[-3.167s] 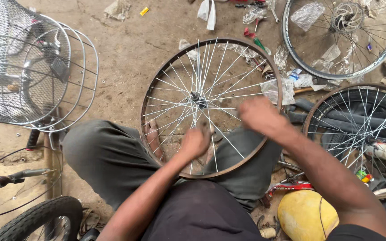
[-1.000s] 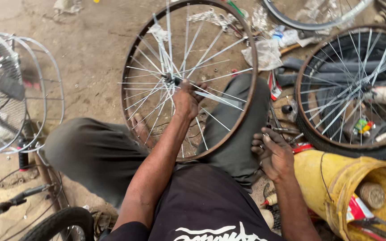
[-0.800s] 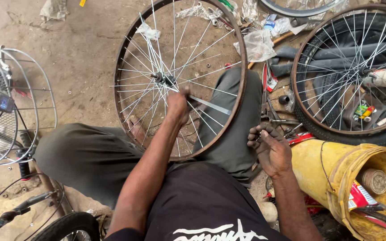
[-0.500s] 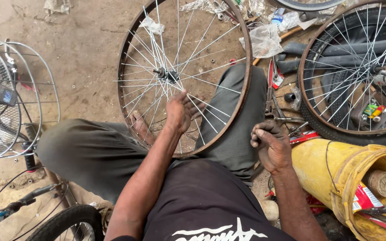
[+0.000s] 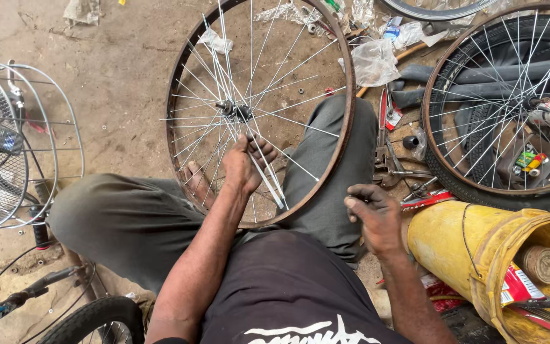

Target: The person is repairing a bicycle wheel by manually threading and tightening metal spokes into the rim and hub.

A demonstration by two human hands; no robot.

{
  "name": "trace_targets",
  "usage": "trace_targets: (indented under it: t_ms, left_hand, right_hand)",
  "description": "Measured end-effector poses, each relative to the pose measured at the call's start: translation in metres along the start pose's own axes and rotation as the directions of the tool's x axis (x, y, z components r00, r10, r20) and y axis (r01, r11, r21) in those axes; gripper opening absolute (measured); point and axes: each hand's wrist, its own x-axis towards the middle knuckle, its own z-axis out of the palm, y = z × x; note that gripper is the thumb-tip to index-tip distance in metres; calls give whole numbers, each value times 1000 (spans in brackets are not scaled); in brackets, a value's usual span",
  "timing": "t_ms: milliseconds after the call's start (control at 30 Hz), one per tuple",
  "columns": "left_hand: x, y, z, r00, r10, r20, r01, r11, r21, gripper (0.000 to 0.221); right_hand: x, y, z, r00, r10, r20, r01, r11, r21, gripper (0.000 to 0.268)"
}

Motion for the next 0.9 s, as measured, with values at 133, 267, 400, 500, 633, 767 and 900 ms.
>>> trace_targets:
  t_ms: [133, 267, 400, 500, 633, 767, 900]
  left_hand:
    - [-1, -10, 5, 995, -84, 55, 71, 977, 201, 25]
    - [-36, 3, 17, 954, -252, 165, 85, 751, 655, 30]
    - [-60, 0, 9, 935, -288, 207, 4, 592, 806, 33]
    - [-70, -21, 9, 925, -248, 288, -34, 701, 713, 34]
    - [-82, -34, 18, 943, -260, 206, 30, 685, 728, 35]
    - [-92, -30, 26, 954, -200, 223, -34, 667, 745, 39]
    - [-95, -20, 31, 945, -282, 163, 40, 595, 802, 39]
  right_hand:
    - [-6, -4, 21, 998, -24, 53, 30, 993, -114, 16]
    - [-9, -6, 32, 985, 7, 173, 27, 982, -188, 16]
    - [-10, -3, 38, 967, -79, 242, 161, 926, -341, 12]
    - [-11, -5, 45, 934, -236, 267, 334, 842, -424, 8]
    - [-15, -8, 57, 933, -297, 202, 360, 780, -511, 8]
    - [-18, -11, 64, 942, -299, 154, 334, 768, -547, 8]
    - [-13, -13, 67, 868, -452, 204, 490, 717, -496, 8]
